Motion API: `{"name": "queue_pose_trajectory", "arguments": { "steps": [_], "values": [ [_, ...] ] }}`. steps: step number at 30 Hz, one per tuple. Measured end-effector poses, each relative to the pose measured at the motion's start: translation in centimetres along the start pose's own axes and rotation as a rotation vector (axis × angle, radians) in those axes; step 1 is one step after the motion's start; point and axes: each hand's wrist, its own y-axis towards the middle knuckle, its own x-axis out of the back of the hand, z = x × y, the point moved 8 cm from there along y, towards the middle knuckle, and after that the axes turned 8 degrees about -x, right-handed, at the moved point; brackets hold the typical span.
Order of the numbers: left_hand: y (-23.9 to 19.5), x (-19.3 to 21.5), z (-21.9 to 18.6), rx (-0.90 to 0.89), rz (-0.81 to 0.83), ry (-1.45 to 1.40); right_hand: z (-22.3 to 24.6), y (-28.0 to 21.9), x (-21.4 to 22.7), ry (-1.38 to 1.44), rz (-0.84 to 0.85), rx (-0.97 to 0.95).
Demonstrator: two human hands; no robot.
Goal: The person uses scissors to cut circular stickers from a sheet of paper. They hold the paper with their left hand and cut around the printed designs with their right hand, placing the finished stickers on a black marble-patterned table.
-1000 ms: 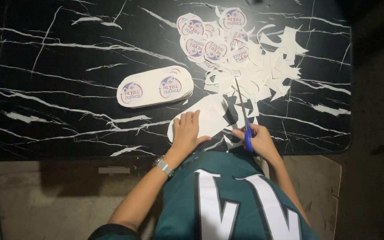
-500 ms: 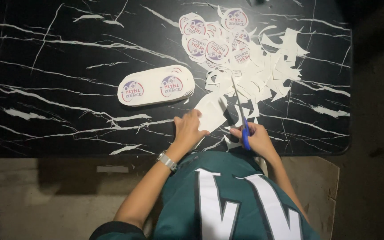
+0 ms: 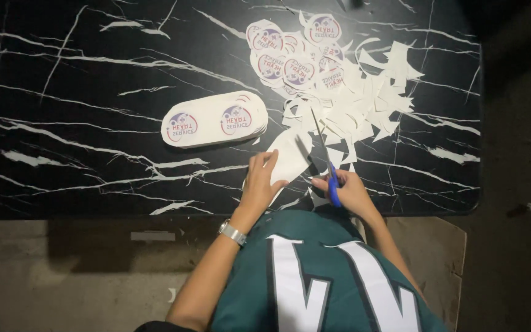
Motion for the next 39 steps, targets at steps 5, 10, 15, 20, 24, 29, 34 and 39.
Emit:
{"name": "queue_pose_trajectory", "arguments": {
  "steps": [5, 10, 15, 20, 24, 29, 34, 39],
  "values": [
    [0.2, 0.2, 0.7, 0.005, -0.105, 0.026, -0.2, 0.5, -1.1, 0.032, 0.038, 0.012],
    [1.4, 2.1, 0.4, 0.044, -0.159, 0.031, 0.8, 0.3, -1.0, 0.063, 0.051, 0.010],
    [1.9, 2.2, 1.6, 0.035, -0.169, -0.120, 3.0, 1.1, -0.5, 0.240, 0.056, 0.086],
    [1.6, -0.4, 0.7, 0.279, 0.127, -0.880, 7.5, -0.6, 0.4, 0.502, 0.095, 0.188],
    [1.4, -1.8, -3.0, 0.394, 0.384, -1.430, 7.6, -0.1, 1.7, 0.584, 0.021, 0.306],
    [3.0, -1.3, -3.3, 0.394, 0.177, -1.367, 8.6, -0.6, 3.4, 0.615, -0.074, 0.367],
    [5.2, -0.7, -3.0, 0.229, -0.129, -1.176, 8.3, -1.1, 3.7, 0.590, -0.022, 0.450],
    [6.7, 3.5, -4.7, 0.247, -0.477, -1.082, 5.7, -1.5, 0.2, 0.289, 0.302, 0.430]
  ]
}}
